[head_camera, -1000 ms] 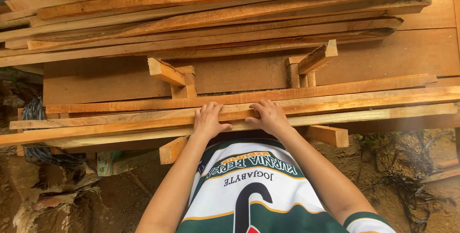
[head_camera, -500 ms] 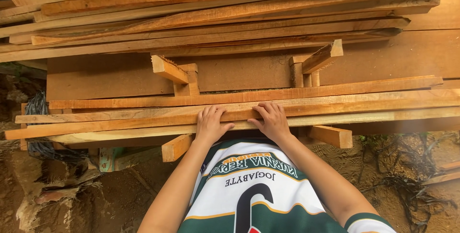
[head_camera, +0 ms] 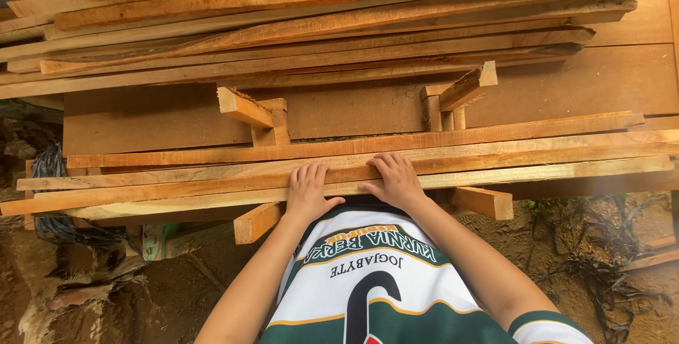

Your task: The person repeatedly picks up thin wooden planks from a large pile and places them onto a lower stack on a wooden workbench. They use both hands to align and arrange the planks, occasionally adjusting the stack to ensure it remains even.

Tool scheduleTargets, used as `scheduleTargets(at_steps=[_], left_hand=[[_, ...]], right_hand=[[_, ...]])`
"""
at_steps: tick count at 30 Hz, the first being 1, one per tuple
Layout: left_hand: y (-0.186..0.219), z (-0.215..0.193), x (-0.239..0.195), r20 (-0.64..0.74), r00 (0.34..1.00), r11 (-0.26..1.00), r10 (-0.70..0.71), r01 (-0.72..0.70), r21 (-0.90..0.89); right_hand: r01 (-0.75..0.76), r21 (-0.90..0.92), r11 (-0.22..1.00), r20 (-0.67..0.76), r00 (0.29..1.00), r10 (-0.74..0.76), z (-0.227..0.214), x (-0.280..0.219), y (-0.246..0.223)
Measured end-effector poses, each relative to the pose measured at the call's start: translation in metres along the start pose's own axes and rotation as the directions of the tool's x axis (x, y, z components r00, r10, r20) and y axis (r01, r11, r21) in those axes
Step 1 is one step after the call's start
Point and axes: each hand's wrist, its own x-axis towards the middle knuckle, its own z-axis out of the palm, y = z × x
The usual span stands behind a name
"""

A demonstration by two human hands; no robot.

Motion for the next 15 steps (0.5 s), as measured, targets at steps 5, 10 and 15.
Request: scheduleTargets(at_steps=[5, 10, 15], left_hand=[[-0.011, 0.027, -0.009, -0.175, 0.979, 0.991, 0.106, -0.090, 0.094], [-0.013, 0.034, -0.008, -0.207, 0.972, 0.993, 0.114, -0.106, 0.049], [-0.017, 0.038, -0.007, -0.215, 0.973, 0.996, 0.082, -0.087, -0.017]], right_hand=[[0.044, -0.132, 0.990, 0.060, 0.998, -0.036, -0.015, -0.001, -0.014], [0.072, -0.122, 0.990, 0.029, 0.997, -0.069, 0.001, -0.005, -0.001], [0.063, -0.098, 0.993, -0.040, 0.997, -0.067, 0.005, -0.005, 0.000]])
